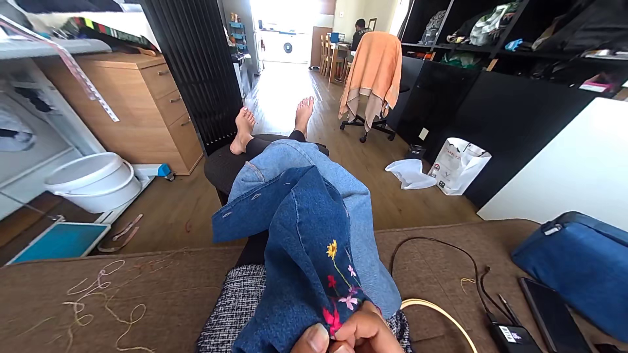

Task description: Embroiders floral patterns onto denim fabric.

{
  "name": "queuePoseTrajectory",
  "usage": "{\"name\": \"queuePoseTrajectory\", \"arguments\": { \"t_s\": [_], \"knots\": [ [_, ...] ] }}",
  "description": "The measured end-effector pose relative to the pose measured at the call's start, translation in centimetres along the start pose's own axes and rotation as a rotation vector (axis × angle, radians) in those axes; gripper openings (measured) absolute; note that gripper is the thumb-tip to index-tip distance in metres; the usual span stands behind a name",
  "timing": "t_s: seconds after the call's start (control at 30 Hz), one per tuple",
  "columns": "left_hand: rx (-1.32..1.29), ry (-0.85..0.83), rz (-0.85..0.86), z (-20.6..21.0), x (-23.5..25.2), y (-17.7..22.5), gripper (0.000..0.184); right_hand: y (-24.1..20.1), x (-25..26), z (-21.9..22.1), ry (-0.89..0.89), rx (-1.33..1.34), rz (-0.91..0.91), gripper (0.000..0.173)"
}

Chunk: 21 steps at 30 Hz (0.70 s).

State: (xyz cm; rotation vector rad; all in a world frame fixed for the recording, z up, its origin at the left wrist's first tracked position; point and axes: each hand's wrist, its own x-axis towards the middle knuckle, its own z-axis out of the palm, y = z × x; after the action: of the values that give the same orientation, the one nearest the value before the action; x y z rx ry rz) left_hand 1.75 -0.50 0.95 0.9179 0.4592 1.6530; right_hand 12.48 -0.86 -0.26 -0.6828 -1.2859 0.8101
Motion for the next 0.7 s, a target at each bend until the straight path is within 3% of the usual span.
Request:
{"name": "queuePoseTrajectory", "arguments": {
  "t_s": [0.7],
  "knots": [
    [0.045,-0.045,-0.001,-0.3,0.02,0.17,0.018,0.43,0.12,0.43,0.032,0.166,0.028,0.002]
  ]
}}
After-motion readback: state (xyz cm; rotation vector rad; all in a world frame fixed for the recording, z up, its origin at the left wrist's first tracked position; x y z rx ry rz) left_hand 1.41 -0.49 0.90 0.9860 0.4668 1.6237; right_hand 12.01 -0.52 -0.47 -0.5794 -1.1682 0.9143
